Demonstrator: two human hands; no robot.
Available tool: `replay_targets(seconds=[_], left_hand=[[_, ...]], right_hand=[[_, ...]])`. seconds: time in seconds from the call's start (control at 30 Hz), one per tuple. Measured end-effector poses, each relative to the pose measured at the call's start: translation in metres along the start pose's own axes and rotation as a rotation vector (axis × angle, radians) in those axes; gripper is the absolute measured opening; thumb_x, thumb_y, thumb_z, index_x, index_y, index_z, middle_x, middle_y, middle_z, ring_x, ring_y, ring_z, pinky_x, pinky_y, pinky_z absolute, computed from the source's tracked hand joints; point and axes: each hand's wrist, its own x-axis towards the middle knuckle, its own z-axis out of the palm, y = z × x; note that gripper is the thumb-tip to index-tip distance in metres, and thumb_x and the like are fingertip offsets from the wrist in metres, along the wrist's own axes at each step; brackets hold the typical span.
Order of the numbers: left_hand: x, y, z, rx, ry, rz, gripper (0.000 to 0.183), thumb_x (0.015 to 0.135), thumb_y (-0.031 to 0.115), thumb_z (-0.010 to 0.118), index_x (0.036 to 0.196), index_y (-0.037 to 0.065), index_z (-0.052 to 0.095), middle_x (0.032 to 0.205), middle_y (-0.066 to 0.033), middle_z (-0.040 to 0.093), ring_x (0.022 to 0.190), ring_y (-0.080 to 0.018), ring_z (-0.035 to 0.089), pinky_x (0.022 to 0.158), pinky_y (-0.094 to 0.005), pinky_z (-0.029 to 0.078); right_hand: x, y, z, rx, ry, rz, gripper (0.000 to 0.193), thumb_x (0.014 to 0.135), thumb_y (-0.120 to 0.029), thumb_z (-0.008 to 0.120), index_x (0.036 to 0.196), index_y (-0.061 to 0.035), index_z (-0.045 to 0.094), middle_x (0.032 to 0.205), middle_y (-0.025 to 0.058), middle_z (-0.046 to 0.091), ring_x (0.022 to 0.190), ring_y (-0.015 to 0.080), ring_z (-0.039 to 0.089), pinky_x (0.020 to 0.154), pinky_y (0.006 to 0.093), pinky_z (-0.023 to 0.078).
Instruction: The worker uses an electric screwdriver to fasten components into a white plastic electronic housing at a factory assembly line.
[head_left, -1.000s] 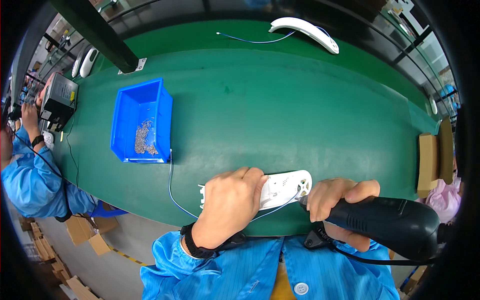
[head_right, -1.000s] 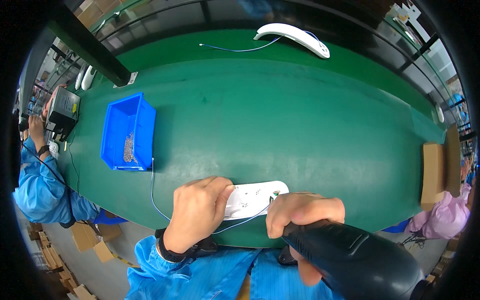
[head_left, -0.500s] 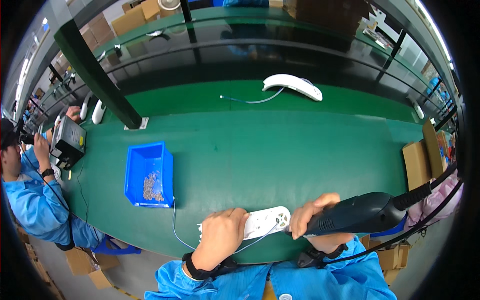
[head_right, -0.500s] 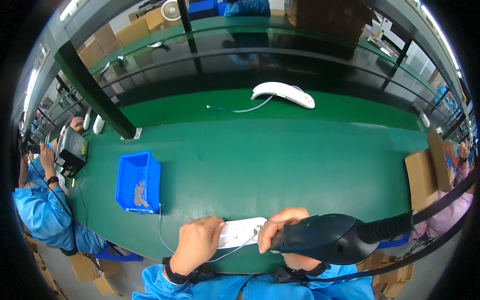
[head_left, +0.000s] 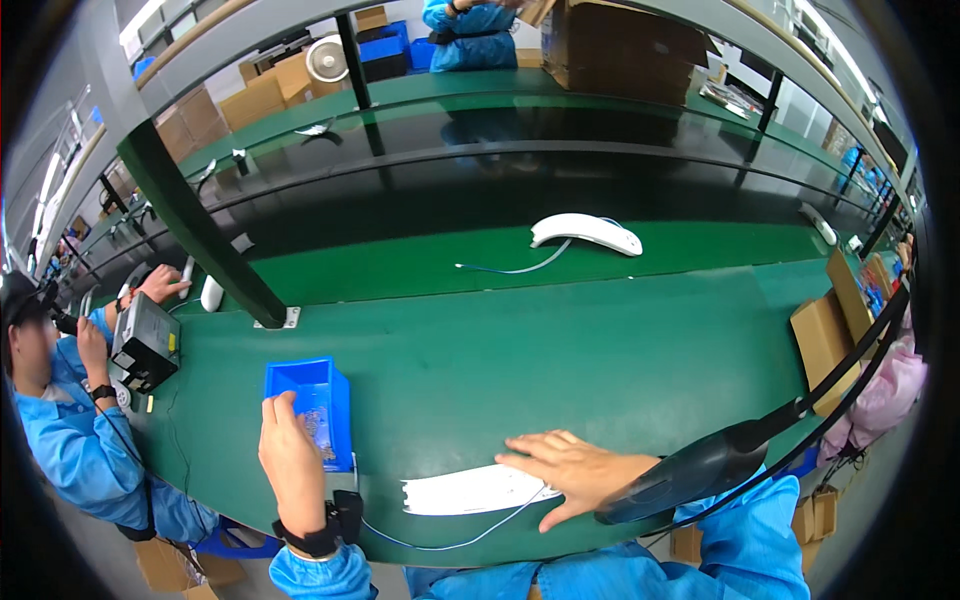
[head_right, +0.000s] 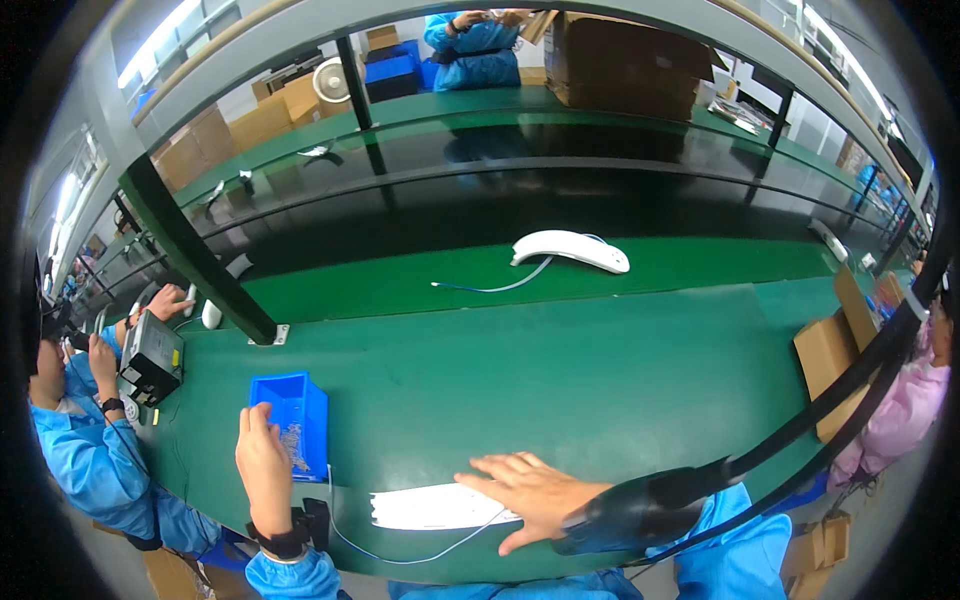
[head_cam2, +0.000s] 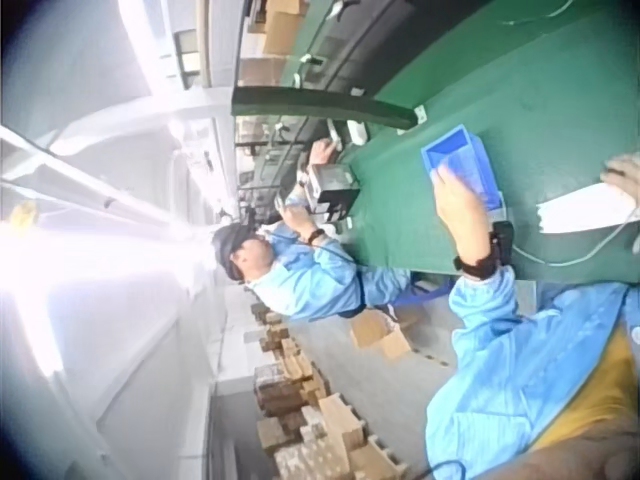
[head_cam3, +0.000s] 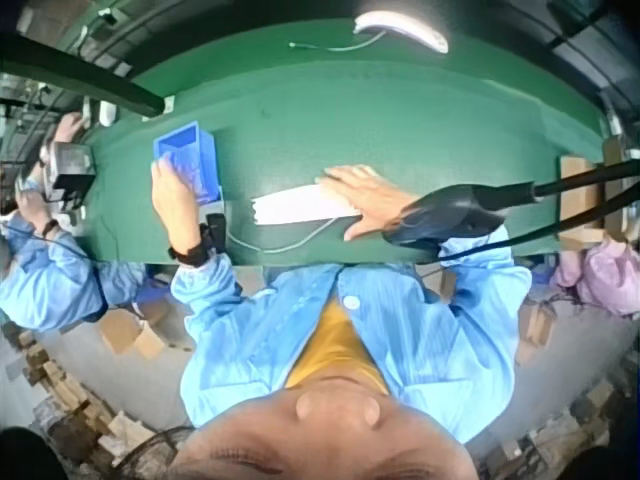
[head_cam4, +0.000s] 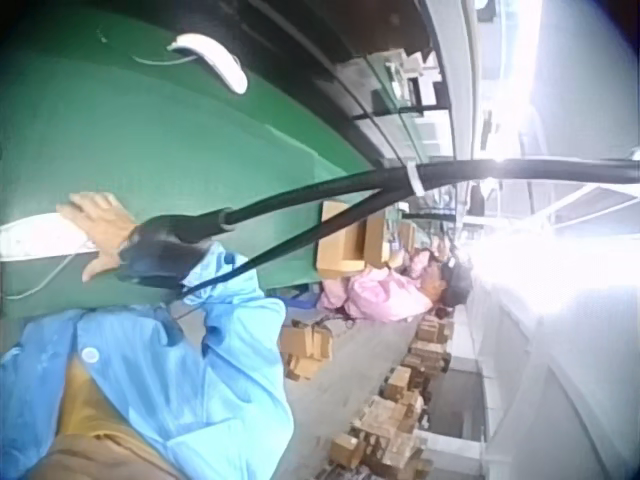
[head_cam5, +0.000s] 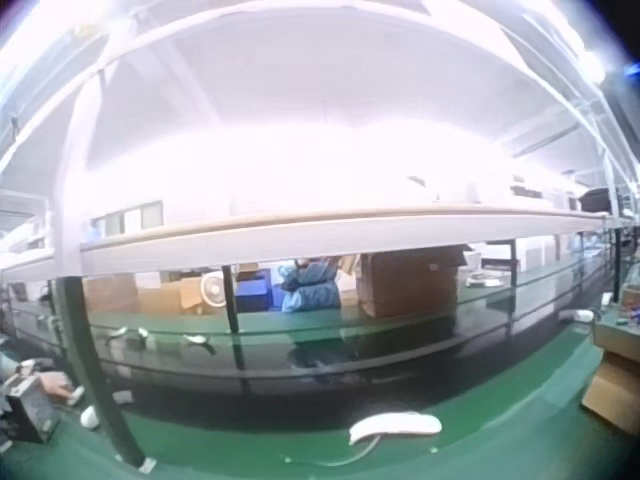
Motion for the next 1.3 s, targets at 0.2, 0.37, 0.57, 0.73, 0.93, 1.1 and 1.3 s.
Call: replay_targets(seconds=[0.2, 0.37, 0.57, 0.73, 0.93, 1.1, 1.3], left_hand=[[-0.005, -0.053, 0.029, -0.035, -0.514, -0.039, 0.034, 0.064, 0.008, 0.069, 0.095, 0.003, 0.057, 0.094, -0.0177, 0.059, 0.086, -0.0344, 0.059, 0.073, -0.041, 0.048], [-0.003, -0.038, 0.023, 0.094, -0.602, -0.076, 0.006, 0.072, 0.011, 0.06, 0.075, 0.007, 0.064, 0.076, -0.0146, 0.063, 0.075, -0.0321, 0.062, 0.067, -0.0419, 0.049], [-0.008, -0.043, 0.03, -0.106, -0.367, -0.015, 0.01, 0.076, 0.014, 0.06, 0.078, 0.004, 0.061, 0.079, -0.0133, 0.062, 0.073, -0.0325, 0.06, 0.063, -0.0423, 0.048], [-0.01, -0.045, 0.034, -0.128, -0.244, -0.003, 0.009, 0.079, 0.012, 0.058, 0.077, 0.004, 0.056, 0.076, -0.0122, 0.059, 0.072, -0.0325, 0.059, 0.061, -0.0416, 0.047], [-0.009, -0.05, 0.041, -0.158, -0.204, -0.025, 0.007, 0.079, 0.011, 0.057, 0.077, 0.005, 0.056, 0.077, -0.0115, 0.06, 0.073, -0.0318, 0.059, 0.062, -0.0408, 0.046], [-0.012, -0.056, 0.041, -0.192, -0.169, -0.03, 0.007, 0.079, 0.012, 0.058, 0.076, 0.005, 0.057, 0.078, -0.0109, 0.06, 0.073, -0.0313, 0.059, 0.063, -0.0404, 0.047], [-0.013, -0.057, 0.048, -0.173, -0.164, -0.025, 0.01, 0.078, 0.015, 0.06, 0.076, 0.006, 0.057, 0.076, -0.0099, 0.059, 0.073, -0.0304, 0.059, 0.062, -0.0405, 0.046]], right_hand=[[0.026, 0.017, -0.018, -0.023, 0.024, -0.159, 0.067, 0.073, -0.008, 0.064, 0.132, 0.0016, 0.033, 0.116, 0.0168, 0.049, 0.105, 0.0294, 0.049, 0.089, 0.0374, 0.038], [0.074, 0.076, -0.072, -0.201, 0.603, -0.274, 0.064, 0.068, -0.005, 0.068, 0.124, 0.0036, 0.039, 0.106, 0.0191, 0.051, 0.096, 0.0339, 0.052, 0.08, 0.039, 0.045], [0.122, 0.18, -0.108, -0.27, 0.989, 0.117, 0.073, 0.071, -0.006, 0.065, 0.133, -0.0006, 0.028, 0.11, 0.0203, 0.044, 0.097, 0.0349, 0.05, 0.081, 0.0371, 0.043], [0.134, 0.241, -0.087, -0.135, 0.888, 0.385, 0.079, 0.069, -0.01, 0.069, 0.134, -0.0016, 0.025, 0.114, 0.0234, 0.043, 0.103, 0.0386, 0.048, 0.086, 0.0406, 0.042], [0.125, 0.241, -0.089, -0.183, 0.684, 0.428, 0.077, 0.069, -0.026, 0.072, 0.131, -0.0003, 0.034, 0.116, 0.0233, 0.045, 0.11, 0.0381, 0.045, 0.093, 0.0423, 0.038], [0.045, 0.217, -0.136, 0.021, 0.884, 0.416, 0.05, 0.076, -0.015, 0.067, 0.121, -0.0059, 0.049, 0.114, 0.0135, 0.052, 0.098, 0.0237, 0.056, 0.084, 0.0344, 0.046], [-0.162, 0.14, -0.218, 0.211, 1.677, 0.171, 0.028, 0.089, -0.018, 0.053, 0.109, 0.0013, 0.055, 0.095, 0.007, 0.06, 0.082, 0.0136, 0.057, 0.076, 0.0247, 0.045]])
